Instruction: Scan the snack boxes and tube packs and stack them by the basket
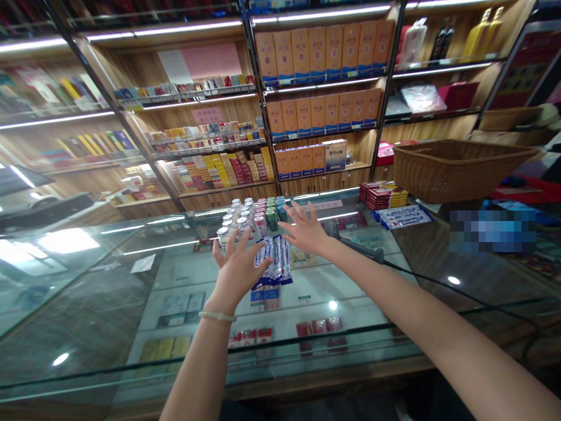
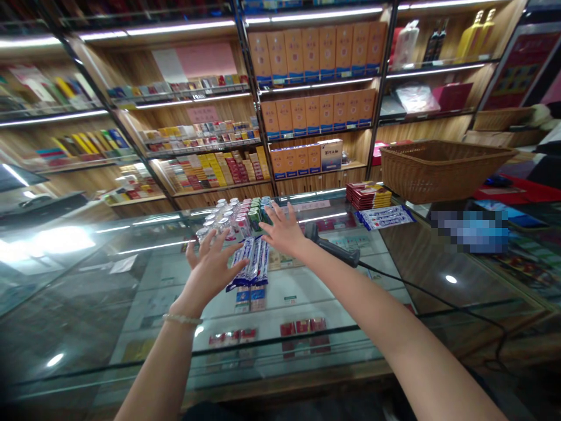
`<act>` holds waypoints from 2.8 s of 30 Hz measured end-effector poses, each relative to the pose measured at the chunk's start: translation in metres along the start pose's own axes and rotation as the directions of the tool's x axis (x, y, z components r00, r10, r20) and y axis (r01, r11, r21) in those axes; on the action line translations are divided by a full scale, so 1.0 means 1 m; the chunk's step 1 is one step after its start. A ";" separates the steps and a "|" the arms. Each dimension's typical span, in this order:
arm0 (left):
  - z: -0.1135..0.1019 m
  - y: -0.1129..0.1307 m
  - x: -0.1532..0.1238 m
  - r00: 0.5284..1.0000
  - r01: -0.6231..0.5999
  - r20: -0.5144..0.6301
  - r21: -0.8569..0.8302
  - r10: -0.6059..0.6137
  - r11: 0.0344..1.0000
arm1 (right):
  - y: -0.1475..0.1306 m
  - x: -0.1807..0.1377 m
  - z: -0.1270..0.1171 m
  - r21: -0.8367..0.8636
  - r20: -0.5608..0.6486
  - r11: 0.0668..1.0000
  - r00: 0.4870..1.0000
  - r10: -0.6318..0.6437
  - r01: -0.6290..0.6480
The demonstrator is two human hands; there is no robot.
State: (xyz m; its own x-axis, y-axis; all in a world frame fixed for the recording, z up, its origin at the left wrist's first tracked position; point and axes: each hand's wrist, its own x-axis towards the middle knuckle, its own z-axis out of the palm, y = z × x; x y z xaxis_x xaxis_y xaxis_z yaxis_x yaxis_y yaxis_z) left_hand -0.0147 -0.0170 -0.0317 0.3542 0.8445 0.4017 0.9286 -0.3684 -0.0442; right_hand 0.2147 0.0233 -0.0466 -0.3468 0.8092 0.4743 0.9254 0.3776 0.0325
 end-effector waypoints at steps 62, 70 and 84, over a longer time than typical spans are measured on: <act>-0.011 0.010 0.001 0.926 -0.370 -0.125 -0.101 0.358 0.923 | 0.027 0.023 -0.017 0.283 -0.010 0.900 0.937 0.349 -0.332; -0.006 0.016 0.016 0.870 -0.417 -0.287 0.008 0.402 0.909 | 0.065 -0.001 -0.035 0.388 -0.096 0.838 0.888 0.450 -0.383; -0.005 0.061 0.076 0.686 -0.513 -0.512 0.163 0.517 0.843 | 0.136 -0.067 -0.061 0.539 -0.132 0.742 0.830 0.542 -0.399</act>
State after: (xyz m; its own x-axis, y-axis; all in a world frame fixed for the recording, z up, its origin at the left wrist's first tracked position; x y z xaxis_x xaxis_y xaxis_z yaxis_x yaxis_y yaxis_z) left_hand 0.0683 0.0229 0.0011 0.6660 0.1899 0.7214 0.6192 -0.6800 -0.3927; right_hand 0.3725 -0.0068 -0.0205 0.2338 0.8170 0.5271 0.7426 0.1999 -0.6392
